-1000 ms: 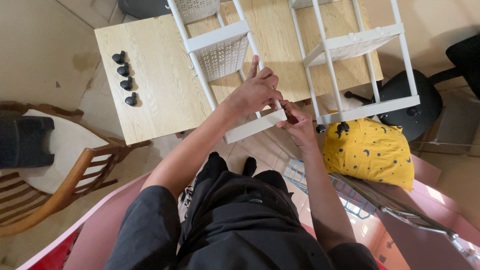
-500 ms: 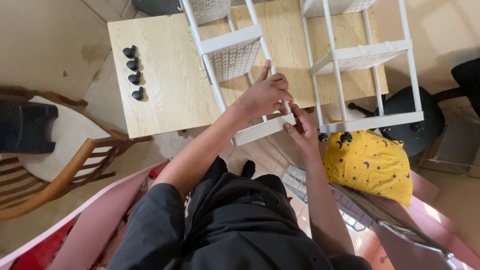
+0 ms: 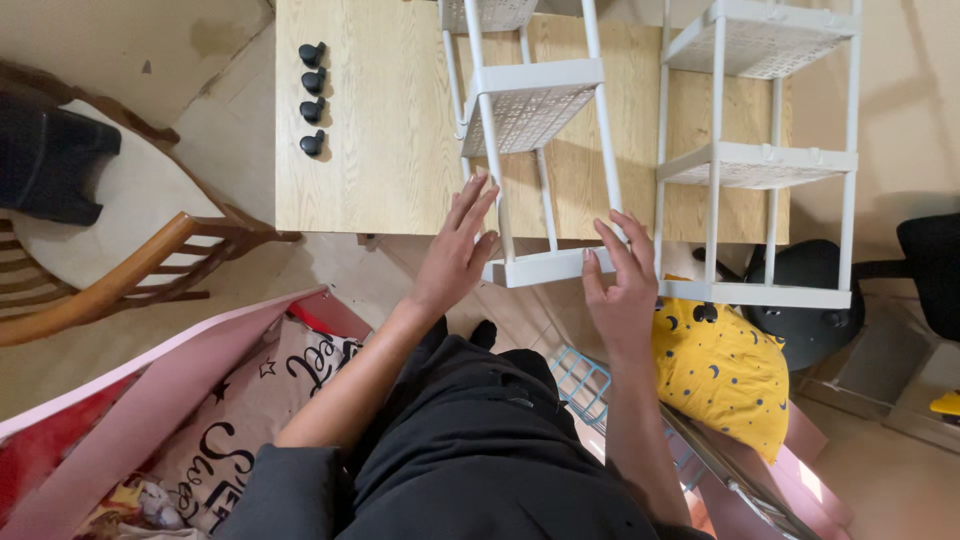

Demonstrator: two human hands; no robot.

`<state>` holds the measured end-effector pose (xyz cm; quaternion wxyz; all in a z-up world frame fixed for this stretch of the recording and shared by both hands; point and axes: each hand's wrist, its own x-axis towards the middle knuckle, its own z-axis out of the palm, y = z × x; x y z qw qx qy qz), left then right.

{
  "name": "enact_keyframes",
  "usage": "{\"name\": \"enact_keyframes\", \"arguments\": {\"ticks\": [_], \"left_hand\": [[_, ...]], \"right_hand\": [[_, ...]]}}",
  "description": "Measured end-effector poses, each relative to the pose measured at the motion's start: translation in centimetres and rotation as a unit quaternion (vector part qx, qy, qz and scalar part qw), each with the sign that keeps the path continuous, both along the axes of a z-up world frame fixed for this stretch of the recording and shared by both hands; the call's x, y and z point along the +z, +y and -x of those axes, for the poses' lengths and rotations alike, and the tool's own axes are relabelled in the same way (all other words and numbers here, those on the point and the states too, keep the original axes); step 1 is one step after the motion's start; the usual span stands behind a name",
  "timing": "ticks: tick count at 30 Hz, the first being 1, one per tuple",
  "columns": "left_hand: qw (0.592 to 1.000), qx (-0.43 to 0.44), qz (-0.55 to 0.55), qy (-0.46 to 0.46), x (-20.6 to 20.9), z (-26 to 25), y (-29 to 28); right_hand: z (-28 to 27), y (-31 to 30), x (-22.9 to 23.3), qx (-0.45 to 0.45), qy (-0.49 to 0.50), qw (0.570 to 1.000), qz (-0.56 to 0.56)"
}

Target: The person assembles a white plastic three-tier rolling cart by stacking the frame sections and attaching black caster wheels to the base. The person handles the cart sections and wheels by hand on a wooden table.

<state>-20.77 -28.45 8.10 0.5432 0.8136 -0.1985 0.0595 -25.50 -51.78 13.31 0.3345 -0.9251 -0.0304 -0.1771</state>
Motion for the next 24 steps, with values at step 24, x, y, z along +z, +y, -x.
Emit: {"name": "enact_keyframes", "arguments": {"ticks": [24], "left_hand": [[0.964,-0.205,-0.041,0.167,-12.9,1.9,-0.3]], "right_hand": [[-3.3,10.0,-2.4,-0.036,0.073,0.984,0.157]]}}
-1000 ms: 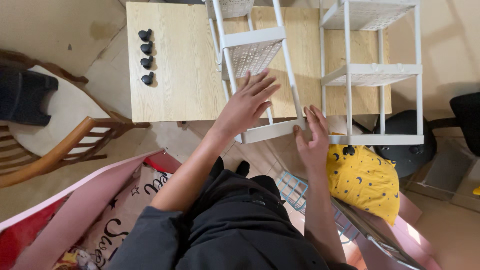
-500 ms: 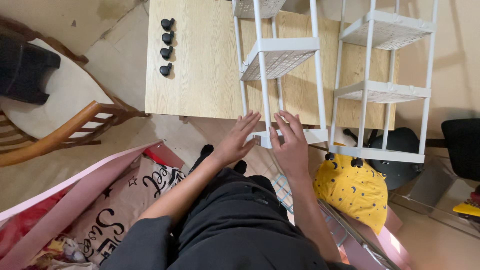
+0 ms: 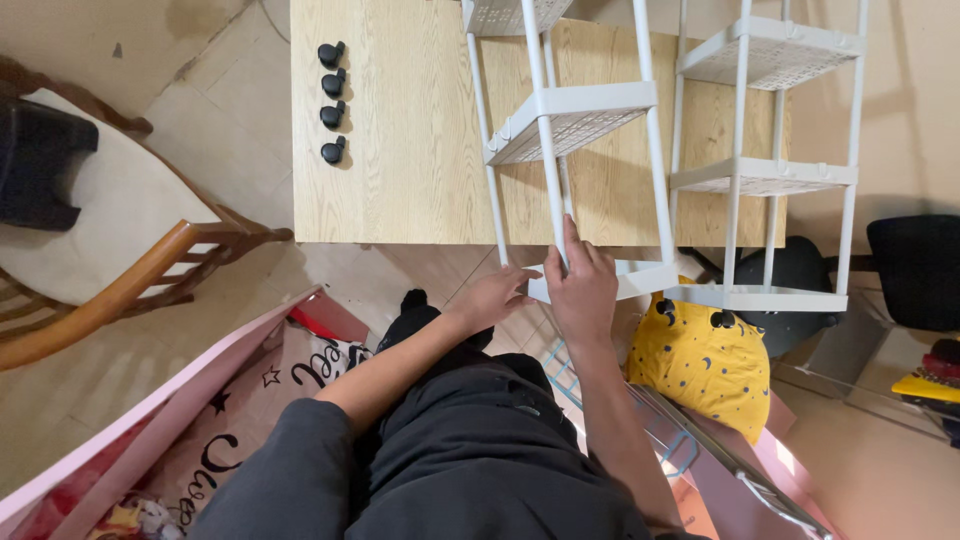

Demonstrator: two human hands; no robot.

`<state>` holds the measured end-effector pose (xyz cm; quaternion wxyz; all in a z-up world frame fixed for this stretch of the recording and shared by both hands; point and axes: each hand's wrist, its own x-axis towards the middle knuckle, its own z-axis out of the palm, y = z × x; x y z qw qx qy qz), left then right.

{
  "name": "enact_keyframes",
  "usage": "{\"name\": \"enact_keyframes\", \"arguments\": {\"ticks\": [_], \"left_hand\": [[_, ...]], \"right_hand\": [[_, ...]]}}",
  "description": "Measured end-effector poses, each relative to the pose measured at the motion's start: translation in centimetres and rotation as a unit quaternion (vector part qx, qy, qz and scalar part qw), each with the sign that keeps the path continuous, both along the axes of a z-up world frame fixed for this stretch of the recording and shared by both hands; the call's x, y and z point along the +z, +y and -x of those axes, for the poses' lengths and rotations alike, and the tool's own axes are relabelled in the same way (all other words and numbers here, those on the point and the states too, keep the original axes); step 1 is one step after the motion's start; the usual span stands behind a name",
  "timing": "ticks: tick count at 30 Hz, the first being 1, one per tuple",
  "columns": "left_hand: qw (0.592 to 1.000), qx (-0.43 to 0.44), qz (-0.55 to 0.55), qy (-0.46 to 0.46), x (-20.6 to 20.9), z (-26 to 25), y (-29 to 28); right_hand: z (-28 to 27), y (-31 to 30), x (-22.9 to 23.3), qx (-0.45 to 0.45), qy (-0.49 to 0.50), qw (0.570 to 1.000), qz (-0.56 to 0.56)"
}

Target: The person assembles a white plastic three-tier rolling cart by stacking the frame sections and attaching black caster wheels to the base. The person handles the cart sections and wheels by hand on a wooden table.

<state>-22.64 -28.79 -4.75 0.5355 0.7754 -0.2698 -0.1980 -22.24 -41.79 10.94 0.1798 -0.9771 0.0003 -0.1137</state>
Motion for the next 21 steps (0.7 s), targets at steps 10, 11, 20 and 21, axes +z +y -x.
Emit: {"name": "enact_keyframes", "arguments": {"ticks": [10,11,20,21], "left_hand": [[0.995,0.016,0.043,-0.085,4.2,-0.8,2.3],[0.997,0.012,0.019,-0.080,4.8,-0.7,2.7],[0.989,0.019,-0.024,-0.148,6.0,-1.4,2.2],[0.987,0.022,-0.030,-0.154,5.9,-1.4,1.7]], "right_hand": [[-0.3,-4.1,0.8,-0.092,0.006,0.971,-0.221],[-0.5,-5.0,0.6,-0.100,0.018,0.961,-0.256],[-1.8,-11.2,-5.5,-0.100,0.041,0.877,-0.468],[-2.1,-12.0,-6.3,-0.102,0.041,0.868,-0.484]]}}
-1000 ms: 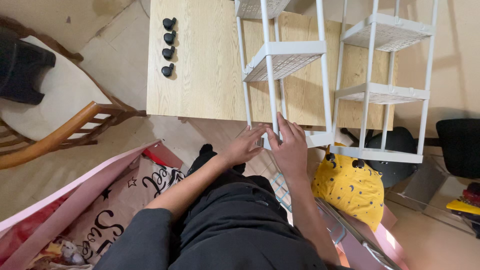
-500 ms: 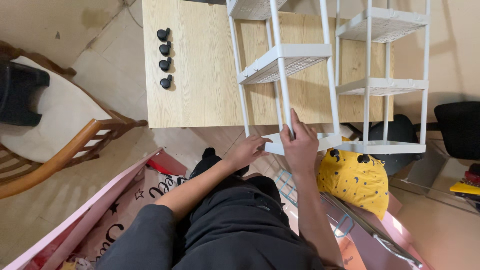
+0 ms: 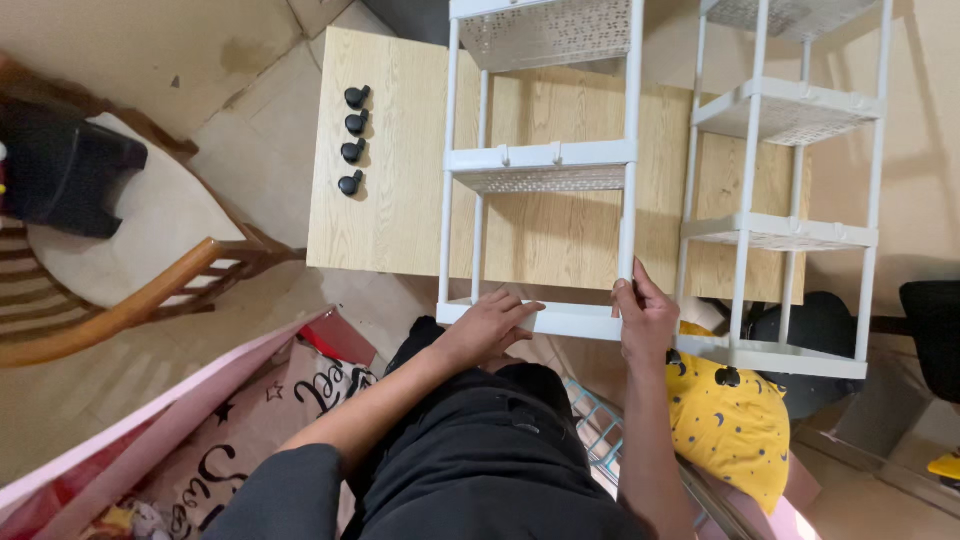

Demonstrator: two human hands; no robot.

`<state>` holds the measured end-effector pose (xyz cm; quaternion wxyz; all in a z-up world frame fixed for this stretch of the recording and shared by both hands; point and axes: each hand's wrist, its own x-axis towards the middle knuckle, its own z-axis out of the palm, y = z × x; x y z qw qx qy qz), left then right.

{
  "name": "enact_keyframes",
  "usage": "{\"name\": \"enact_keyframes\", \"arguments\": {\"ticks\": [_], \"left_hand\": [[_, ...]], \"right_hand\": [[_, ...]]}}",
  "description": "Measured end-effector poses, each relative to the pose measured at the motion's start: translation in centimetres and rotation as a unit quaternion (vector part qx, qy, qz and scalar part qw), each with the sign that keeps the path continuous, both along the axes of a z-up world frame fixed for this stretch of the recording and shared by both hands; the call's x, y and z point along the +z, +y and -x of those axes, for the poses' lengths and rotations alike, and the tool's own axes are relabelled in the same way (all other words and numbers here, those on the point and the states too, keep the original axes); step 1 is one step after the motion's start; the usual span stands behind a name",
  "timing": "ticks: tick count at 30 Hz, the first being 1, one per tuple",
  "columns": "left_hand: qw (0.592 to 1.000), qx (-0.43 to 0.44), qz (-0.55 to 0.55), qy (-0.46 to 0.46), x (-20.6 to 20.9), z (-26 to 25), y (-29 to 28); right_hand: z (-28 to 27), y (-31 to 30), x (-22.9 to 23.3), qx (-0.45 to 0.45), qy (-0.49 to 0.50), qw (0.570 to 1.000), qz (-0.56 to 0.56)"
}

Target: The person assembles a white plastic three-tier rolling cart by stacking the frame sections and attaching black caster wheels to the base. The person handles the cart sections and wheels by hand on a wooden table.

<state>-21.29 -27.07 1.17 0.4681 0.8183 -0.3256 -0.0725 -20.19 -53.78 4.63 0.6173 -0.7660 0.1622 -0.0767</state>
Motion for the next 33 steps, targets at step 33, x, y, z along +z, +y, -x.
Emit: {"name": "enact_keyframes", "arguments": {"ticks": [33], "left_hand": [[0.995,0.036,-0.090,0.021,-1.2,-2.1,-11.1]], "right_hand": [[-0.7,-14.3,-10.2,0.077,0.130,0.988,0.017]]}}
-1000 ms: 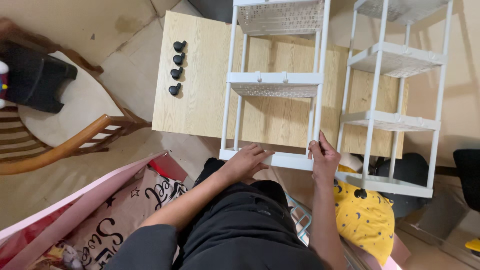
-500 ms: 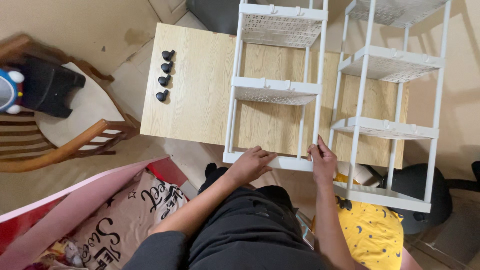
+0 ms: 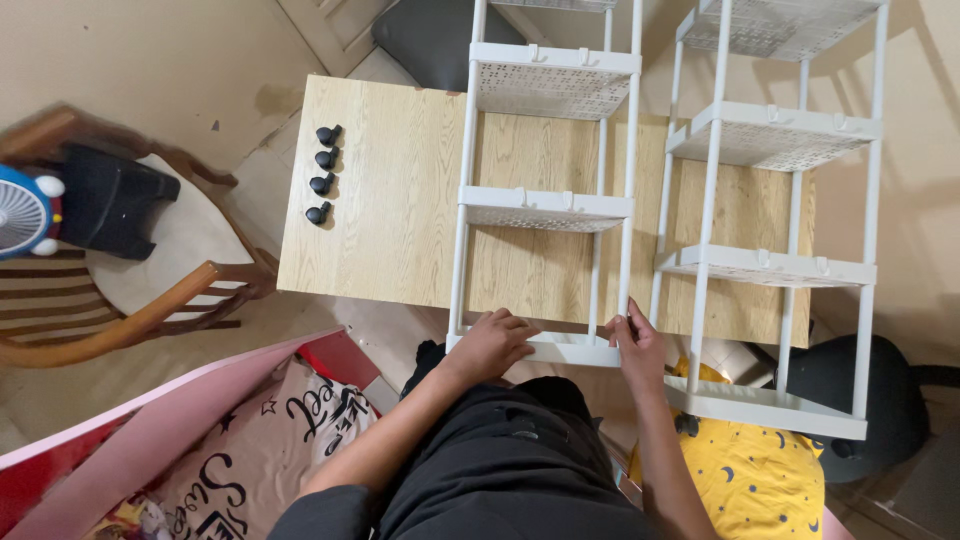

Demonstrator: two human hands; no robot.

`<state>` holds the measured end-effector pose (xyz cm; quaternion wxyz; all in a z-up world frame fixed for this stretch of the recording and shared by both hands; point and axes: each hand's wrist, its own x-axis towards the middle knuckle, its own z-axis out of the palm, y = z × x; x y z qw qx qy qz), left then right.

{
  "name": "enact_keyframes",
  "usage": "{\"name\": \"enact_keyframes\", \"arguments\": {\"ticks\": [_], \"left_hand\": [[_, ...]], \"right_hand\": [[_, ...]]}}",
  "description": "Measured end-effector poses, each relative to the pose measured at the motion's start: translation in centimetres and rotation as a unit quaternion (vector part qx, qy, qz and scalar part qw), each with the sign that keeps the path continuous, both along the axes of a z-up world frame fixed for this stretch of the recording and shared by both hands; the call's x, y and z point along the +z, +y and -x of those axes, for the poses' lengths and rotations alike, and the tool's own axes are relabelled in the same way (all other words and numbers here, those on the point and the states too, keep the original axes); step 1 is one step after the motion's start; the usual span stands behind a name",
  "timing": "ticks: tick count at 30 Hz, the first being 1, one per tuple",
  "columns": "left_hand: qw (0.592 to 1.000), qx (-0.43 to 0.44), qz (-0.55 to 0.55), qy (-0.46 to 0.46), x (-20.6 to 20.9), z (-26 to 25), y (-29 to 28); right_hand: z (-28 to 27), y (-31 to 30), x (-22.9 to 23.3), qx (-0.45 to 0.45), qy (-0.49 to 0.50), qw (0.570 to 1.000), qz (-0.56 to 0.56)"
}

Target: The person assembles a white plastic three-tier rolling cart by stacking the frame sections and attaching black caster wheels to the base. The person handles the cart sections and wheels by hand on a wooden table.

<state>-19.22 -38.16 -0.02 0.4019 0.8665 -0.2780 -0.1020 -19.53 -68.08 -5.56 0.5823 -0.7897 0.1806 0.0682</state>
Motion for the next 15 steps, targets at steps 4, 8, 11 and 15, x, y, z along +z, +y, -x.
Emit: {"name": "enact_keyframes", "arguments": {"ticks": [4,8,11,15], "left_hand": [[0.998,0.060,-0.020,0.006,1.1,-1.4,0.7],[0.991,0.125,-0.016,-0.054,2.5,-3.3,1.1],[0.980,0.180,-0.032,-0.083,2.7,-5.6,1.0],[0.965,0.229,-0.042,-0.124,2.4,-8.9,0.9]], "right_hand": [[0.3,0.0,1.6,0.016,0.005,0.998,0.055],[0.2,0.6,4.5,0.009,0.026,0.987,0.157],[-1.1,1.2,6.7,0.060,-0.088,0.949,0.298],[-5.2,2.5,8.3,0.113,-0.231,0.915,0.310]]}}
